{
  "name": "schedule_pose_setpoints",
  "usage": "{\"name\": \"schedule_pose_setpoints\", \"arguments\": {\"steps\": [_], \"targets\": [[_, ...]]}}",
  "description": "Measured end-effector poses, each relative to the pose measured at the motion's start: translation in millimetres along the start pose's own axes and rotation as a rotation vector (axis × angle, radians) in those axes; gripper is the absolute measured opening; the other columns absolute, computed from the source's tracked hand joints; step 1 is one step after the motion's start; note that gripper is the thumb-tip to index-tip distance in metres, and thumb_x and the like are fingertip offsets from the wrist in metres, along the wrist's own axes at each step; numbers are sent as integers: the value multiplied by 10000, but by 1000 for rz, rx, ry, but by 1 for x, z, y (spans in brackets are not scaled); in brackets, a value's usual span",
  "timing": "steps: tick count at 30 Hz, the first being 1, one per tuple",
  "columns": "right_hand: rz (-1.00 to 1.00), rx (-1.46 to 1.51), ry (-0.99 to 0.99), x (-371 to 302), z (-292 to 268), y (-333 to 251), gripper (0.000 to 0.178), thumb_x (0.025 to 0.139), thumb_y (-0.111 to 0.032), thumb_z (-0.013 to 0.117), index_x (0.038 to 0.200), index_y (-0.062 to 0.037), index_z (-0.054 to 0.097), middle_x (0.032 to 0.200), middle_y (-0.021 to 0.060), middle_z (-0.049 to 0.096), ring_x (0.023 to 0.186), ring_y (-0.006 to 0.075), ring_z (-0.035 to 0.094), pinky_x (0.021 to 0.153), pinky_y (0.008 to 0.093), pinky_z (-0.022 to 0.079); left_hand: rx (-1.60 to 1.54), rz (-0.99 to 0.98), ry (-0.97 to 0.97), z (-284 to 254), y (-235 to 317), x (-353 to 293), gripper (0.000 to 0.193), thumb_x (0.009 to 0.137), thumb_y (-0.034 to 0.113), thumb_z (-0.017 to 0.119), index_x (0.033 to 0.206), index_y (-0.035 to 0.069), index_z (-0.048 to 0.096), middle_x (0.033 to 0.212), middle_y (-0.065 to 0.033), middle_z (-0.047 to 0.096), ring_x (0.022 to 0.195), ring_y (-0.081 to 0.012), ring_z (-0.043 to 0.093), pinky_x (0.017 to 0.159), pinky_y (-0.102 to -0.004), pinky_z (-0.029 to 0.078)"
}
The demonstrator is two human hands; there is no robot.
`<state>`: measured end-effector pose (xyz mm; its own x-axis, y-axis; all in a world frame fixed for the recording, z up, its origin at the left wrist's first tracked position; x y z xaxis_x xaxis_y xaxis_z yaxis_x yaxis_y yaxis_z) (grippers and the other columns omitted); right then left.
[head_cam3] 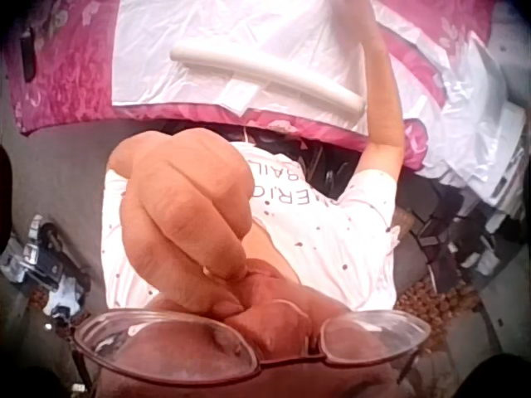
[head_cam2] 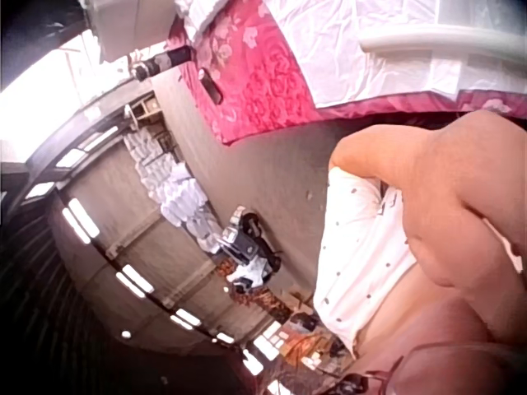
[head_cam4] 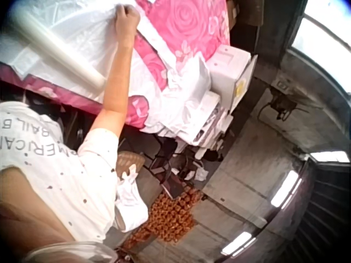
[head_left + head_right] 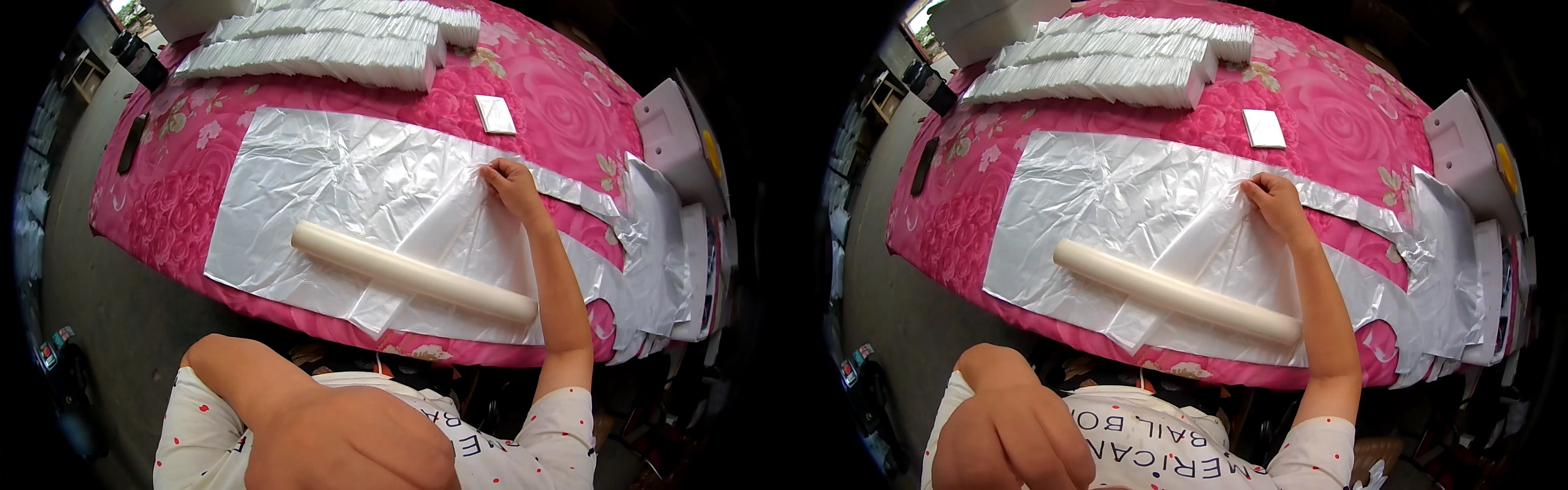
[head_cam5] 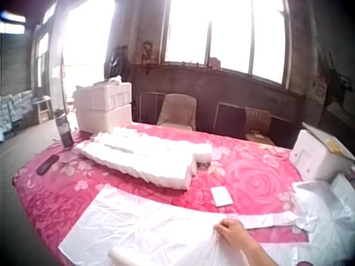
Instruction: The person wraps small white rectangular items in clear plastic film. They unroll the film, place an item on it, fold the film around the item, and set the wrapped unit aside. The person repeats this process for multiple items on a pink floral tablecloth.
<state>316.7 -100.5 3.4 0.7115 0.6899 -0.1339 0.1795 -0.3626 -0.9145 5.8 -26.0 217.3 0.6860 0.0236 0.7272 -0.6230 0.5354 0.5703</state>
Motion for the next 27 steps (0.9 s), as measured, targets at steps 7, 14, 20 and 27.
{"name": "schedule_pose_setpoints", "arguments": {"steps": [7, 14, 20, 27], "targets": [[3, 24, -14, 0, 3, 2, 185, 871, -175, 603, 772, -18, 605, 612, -45, 488, 550, 39, 403, 505, 199, 334, 917, 247, 569, 35, 21, 24, 295, 727, 151, 710, 611, 133, 440, 607, 7, 416, 503, -91, 376, 431, -240, 280], [30, 76, -37, 0, 2, -1, 180, 867, -177, 609, 775, -21, 608, 605, -45, 491, 542, 34, 404, 495, 198, 331, 1071, 288, 767, 50, 16, 32, 285, 733, 204, 704, 667, 147, 432, 651, 4, 392, 542, -111, 372, 451, -238, 282], [25, 41, -34, 2, 2, 3, 179, 866, -180, 606, 790, -17, 615, 597, -46, 492, 529, 36, 397, 490, 208, 329, 860, 299, 519, 46, 18, 37, 217, 748, 189, 666, 723, 107, 467, 731, -34, 443, 589, -165, 429, 489, -280, 341], [58, 27, -20, 0, 1, 5, 192, 861, -203, 614, 796, -22, 625, 589, -39, 504, 521, 36, 409, 479, 208, 333, 520, -21, -256, -4, -16, -2, 162, 770, 143, 595, 863, 14, 564, 863, -119, 570, 661, -276, 558, 561, -365, 468]]}}
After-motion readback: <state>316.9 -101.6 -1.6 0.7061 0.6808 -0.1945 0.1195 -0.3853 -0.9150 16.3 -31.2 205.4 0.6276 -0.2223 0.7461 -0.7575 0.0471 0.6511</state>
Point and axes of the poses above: each hand's wrist, its own x-axis towards the middle knuckle, its own z-axis out of the palm, y = z × x, the point moved 5 cm from there along x, towards the middle knuckle
